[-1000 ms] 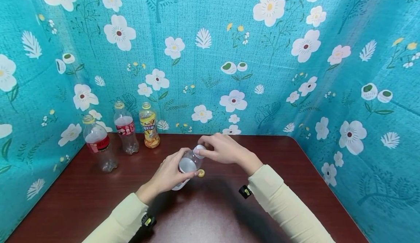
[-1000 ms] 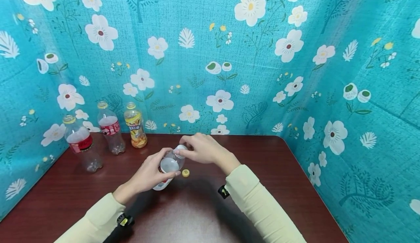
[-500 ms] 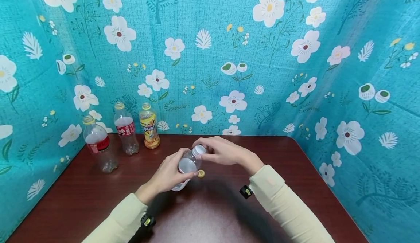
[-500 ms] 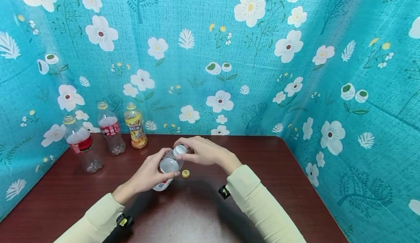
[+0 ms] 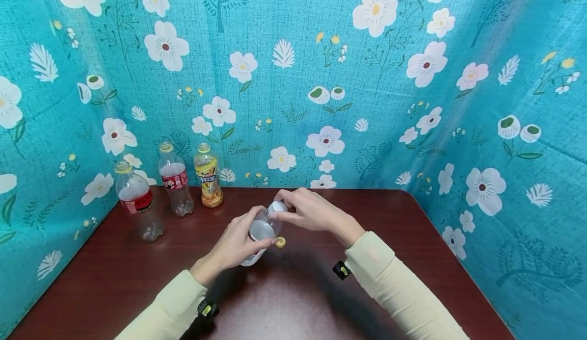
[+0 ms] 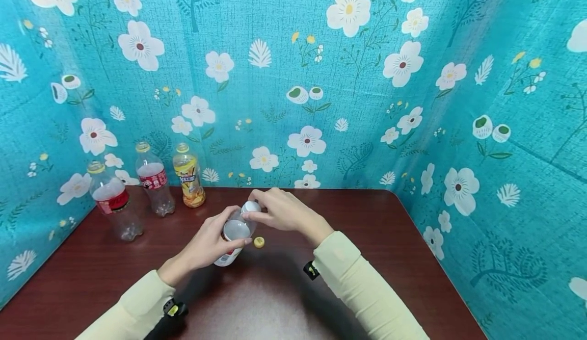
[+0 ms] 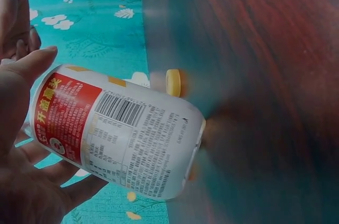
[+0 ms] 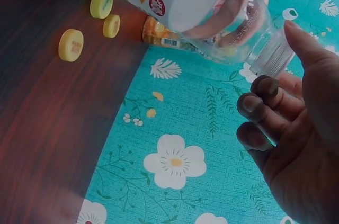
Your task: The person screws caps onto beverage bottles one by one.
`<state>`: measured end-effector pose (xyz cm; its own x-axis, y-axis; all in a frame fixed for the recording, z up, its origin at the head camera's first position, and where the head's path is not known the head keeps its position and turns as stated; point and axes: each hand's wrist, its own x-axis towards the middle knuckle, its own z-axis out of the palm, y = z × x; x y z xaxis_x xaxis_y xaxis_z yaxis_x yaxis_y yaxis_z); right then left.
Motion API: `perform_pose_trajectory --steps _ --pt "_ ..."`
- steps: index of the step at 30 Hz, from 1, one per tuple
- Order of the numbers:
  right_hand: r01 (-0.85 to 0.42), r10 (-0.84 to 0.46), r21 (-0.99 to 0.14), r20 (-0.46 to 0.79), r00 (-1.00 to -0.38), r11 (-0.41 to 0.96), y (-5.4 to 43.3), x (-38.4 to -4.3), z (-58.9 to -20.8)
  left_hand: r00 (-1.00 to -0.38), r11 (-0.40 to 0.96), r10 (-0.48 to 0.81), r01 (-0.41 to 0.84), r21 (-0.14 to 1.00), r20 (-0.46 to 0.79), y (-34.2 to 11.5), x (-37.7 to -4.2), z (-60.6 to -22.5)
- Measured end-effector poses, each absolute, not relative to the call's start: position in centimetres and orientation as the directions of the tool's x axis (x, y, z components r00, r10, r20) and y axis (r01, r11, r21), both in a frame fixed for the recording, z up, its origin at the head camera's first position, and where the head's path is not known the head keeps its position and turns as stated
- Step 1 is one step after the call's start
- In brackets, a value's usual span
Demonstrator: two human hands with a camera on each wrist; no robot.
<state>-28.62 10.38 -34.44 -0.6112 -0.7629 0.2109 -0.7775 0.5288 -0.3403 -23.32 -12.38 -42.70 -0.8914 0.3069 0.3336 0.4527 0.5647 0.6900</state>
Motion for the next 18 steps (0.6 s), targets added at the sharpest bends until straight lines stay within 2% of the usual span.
perform_pose_trajectory --steps 11,18 --pt "-0.833 -0.819 -0.345 0.238 -0.522 0.431 10.61 -28.87 -34.88 -0.866 0.492 0.393 0.482 0.725 0.31 -12.98 -23.69 -42.83" --pt "-0.855 -0.82 -0.349 0.296 -0.49 0.384 10.17 -28.78 -34.76 -0.85 0.447 0.425 0.496 0.745 0.311 -13.18 -23.67 -42.83"
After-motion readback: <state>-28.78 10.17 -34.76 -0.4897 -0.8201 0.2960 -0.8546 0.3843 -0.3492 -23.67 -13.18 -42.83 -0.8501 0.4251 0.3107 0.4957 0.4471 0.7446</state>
